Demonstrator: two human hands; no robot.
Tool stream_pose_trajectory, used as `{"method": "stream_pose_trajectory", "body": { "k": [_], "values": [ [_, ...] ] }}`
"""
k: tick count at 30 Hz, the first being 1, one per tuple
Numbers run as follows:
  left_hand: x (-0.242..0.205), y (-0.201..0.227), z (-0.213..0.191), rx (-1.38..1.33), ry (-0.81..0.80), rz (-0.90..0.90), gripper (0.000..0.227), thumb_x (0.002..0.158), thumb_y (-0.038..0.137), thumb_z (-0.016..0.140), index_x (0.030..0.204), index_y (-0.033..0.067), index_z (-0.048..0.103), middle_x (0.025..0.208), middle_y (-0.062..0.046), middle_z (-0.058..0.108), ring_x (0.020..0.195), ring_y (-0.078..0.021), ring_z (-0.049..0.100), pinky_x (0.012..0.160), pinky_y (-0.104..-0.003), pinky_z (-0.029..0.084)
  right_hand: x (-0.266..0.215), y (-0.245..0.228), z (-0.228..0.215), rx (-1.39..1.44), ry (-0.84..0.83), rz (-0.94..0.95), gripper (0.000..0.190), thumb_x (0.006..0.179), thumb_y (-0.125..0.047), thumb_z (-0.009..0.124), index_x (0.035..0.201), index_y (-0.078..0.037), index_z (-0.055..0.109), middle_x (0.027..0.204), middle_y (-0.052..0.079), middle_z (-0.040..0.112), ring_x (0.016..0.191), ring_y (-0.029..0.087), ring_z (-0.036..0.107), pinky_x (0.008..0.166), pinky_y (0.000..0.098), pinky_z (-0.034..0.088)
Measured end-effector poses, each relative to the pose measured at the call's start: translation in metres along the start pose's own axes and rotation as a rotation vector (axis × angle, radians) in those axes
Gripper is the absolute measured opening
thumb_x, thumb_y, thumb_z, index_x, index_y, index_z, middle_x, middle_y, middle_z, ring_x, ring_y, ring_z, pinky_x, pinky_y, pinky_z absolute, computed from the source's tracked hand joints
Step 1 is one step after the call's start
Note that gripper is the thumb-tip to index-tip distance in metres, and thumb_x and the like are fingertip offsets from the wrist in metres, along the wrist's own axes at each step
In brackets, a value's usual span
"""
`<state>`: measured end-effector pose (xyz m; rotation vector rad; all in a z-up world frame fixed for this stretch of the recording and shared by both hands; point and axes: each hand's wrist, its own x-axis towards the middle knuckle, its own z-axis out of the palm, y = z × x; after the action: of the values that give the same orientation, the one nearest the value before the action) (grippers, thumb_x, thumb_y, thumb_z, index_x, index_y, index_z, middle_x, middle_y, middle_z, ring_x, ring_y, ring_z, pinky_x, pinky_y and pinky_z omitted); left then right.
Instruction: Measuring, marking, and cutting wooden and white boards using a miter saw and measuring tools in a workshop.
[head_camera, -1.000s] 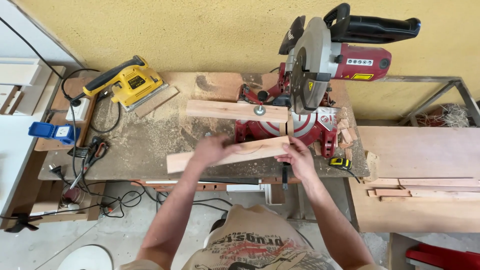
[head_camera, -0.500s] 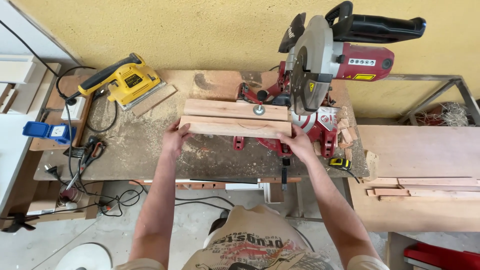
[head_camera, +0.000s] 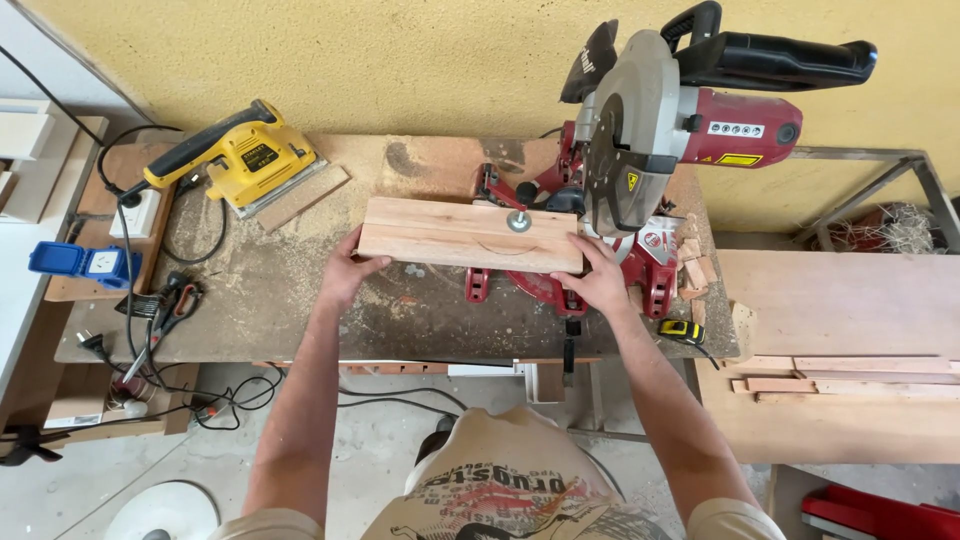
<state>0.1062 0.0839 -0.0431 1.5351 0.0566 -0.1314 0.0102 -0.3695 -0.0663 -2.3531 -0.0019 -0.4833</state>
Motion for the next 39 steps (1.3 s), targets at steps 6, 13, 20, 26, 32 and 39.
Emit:
{"method": "stream_pose_trajectory", "body": {
  "k": [6, 13, 20, 26, 32, 39],
  "values": [
    [0.018, -0.034, -0.010, 0.020, 0.052, 0.054, 0.090, 0.066, 0.005, 0.097, 0.146, 0.0072, 0.056, 0.129, -0.017, 0.060, 0.111, -0.0289, 0.063, 0.093, -0.037, 0.061, -0.002, 0.013, 0.006, -0.014, 0.143, -0.113, 0.076, 0.061, -0.032, 0.098, 0.132, -0.026, 0.072, 0.125, -0.002, 0.069, 0.119, 0.023, 0.065, 0.104, 0.0341, 0.054],
    [0.023, -0.038, -0.012, 0.017, 0.060, 0.072, 0.087, 0.064, 0.004, 0.098, 0.142, 0.0079, 0.059, 0.122, -0.014, 0.061, 0.103, -0.0219, 0.062, 0.085, -0.031, 0.064, -0.003, 0.015, 0.007, 0.029, 0.189, -0.163, 0.077, 0.059, -0.026, 0.100, 0.131, -0.022, 0.073, 0.122, 0.003, 0.072, 0.115, 0.025, 0.068, 0.101, 0.0340, 0.056],
    [0.027, -0.044, -0.016, 0.091, 0.062, 0.089, 0.088, 0.064, 0.005, 0.099, 0.143, 0.0069, 0.059, 0.125, -0.017, 0.063, 0.107, -0.0273, 0.065, 0.085, -0.035, 0.062, -0.002, 0.014, 0.011, 0.037, 0.242, -0.227, 0.073, 0.058, -0.027, 0.100, 0.126, -0.017, 0.075, 0.125, 0.006, 0.072, 0.113, 0.028, 0.069, 0.101, 0.0367, 0.056],
    [0.020, -0.033, -0.011, 0.046, 0.062, 0.082, 0.091, 0.062, 0.008, 0.100, 0.143, 0.0108, 0.059, 0.122, -0.016, 0.064, 0.103, -0.0257, 0.064, 0.086, -0.034, 0.063, -0.001, 0.015, 0.010, 0.032, 0.250, -0.246, 0.073, 0.057, -0.029, 0.100, 0.126, -0.017, 0.076, 0.122, 0.007, 0.073, 0.109, 0.030, 0.070, 0.098, 0.0391, 0.058],
    [0.019, -0.035, -0.011, 0.033, 0.058, 0.099, 0.089, 0.065, 0.008, 0.098, 0.144, 0.0086, 0.058, 0.127, -0.016, 0.063, 0.109, -0.0268, 0.062, 0.091, -0.034, 0.061, -0.002, 0.010, 0.006, 0.050, 0.228, -0.204, 0.072, 0.058, -0.029, 0.100, 0.125, -0.019, 0.076, 0.121, 0.007, 0.073, 0.107, 0.030, 0.071, 0.098, 0.0383, 0.057],
    [0.018, -0.030, -0.009, 0.071, 0.019, 0.094, 0.092, 0.067, 0.006, 0.097, 0.148, 0.0061, 0.054, 0.131, -0.021, 0.058, 0.117, -0.0345, 0.059, 0.092, -0.038, 0.060, -0.002, 0.008, 0.005, 0.056, 0.230, -0.225, 0.070, 0.059, -0.029, 0.100, 0.124, -0.018, 0.077, 0.120, 0.008, 0.074, 0.105, 0.031, 0.071, 0.097, 0.0393, 0.057]
  ]
}}
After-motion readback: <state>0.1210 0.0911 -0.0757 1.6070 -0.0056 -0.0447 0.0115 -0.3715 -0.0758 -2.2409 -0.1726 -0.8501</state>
